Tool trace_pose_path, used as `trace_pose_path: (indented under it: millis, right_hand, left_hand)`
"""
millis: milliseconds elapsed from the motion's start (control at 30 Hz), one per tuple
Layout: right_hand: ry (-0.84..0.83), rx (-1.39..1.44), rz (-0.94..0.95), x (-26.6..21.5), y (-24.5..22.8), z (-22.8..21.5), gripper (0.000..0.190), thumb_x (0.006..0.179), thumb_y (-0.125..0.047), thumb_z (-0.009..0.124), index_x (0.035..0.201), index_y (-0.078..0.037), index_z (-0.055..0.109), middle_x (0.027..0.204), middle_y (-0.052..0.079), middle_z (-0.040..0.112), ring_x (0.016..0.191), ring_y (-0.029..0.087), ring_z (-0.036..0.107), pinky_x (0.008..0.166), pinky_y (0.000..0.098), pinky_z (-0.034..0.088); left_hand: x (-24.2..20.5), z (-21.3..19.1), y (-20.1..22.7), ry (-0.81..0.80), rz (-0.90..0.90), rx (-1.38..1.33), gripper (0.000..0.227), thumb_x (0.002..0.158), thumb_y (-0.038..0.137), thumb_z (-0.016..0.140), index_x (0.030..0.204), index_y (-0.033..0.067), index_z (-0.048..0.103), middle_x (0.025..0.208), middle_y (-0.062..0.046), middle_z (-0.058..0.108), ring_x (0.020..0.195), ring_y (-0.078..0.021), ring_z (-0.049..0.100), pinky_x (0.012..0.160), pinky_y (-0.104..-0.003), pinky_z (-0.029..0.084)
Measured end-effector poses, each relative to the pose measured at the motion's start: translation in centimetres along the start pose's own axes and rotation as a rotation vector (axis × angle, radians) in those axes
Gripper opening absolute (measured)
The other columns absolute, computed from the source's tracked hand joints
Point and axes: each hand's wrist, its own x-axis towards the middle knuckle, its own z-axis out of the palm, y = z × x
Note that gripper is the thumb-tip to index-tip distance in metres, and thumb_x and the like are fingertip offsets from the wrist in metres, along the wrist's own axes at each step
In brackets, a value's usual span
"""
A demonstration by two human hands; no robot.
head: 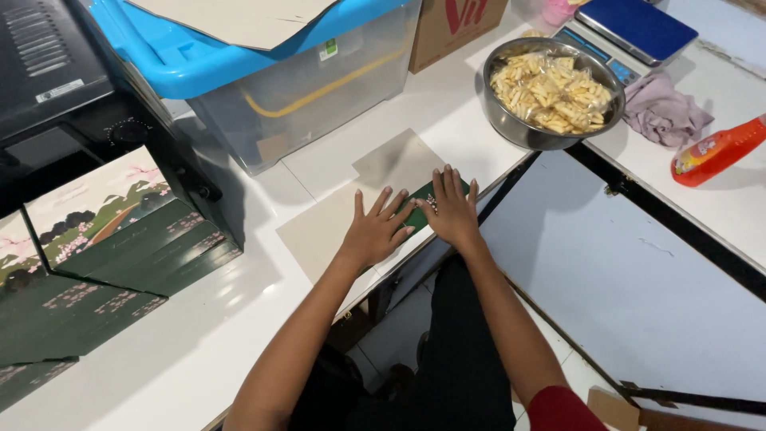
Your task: Assembling cardboard boxes by folding and tucking flaps from flat templates.
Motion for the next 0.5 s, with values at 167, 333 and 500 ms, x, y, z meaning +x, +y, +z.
trace_pose_path:
  millis: [167, 333, 500]
  right_hand:
    - [0.073, -0.017, 0.041, -2.0, -1.3, 1.6, 0.073, 0.109, -0.051, 0.035, 0.164, -0.005, 0.019, 0.170, 0.023, 0.012, 0.158, 0.037, 0.008, 0.125, 0.0615, -0.002]
    - [0.241, -0.023, -0.087, -3.8, -2.6, 5.2, 0.072, 0.107, -0.040, 0.047, 0.162, 0.000, 0.025, 0.164, 0.033, 0.018, 0.153, 0.049, 0.014, 0.121, 0.0677, 0.006]
    - [0.294, -0.016, -0.109, -3.9, -2.4, 5.7, 0.066, 0.105, -0.031, 0.046, 0.160, 0.002, 0.030, 0.161, 0.033, 0.026, 0.149, 0.049, 0.023, 0.120, 0.0674, 0.012]
  left_hand:
    - [0.0, -0.2, -0.9, -0.054, 0.011, 0.034, 0.062, 0.106, 0.063, 0.009, 0.161, 0.0387, 0.026, 0.171, 0.006, 0.022, 0.159, -0.0218, 0.013, 0.124, -0.066, 0.002]
    - [1.2, 1.1, -3.7, -0.008, 0.113, -0.058, 0.048, 0.103, 0.065, 0.033, 0.123, 0.0247, 0.050, 0.133, 0.001, 0.045, 0.134, -0.0236, 0.042, 0.121, -0.056, 0.025]
    - [2.4, -0.6, -2.9, -0.003, 0.091, -0.346, 0.042, 0.096, 0.051, 0.051, 0.123, 0.0207, 0.061, 0.135, -0.001, 0.053, 0.135, -0.0230, 0.043, 0.120, -0.051, 0.023]
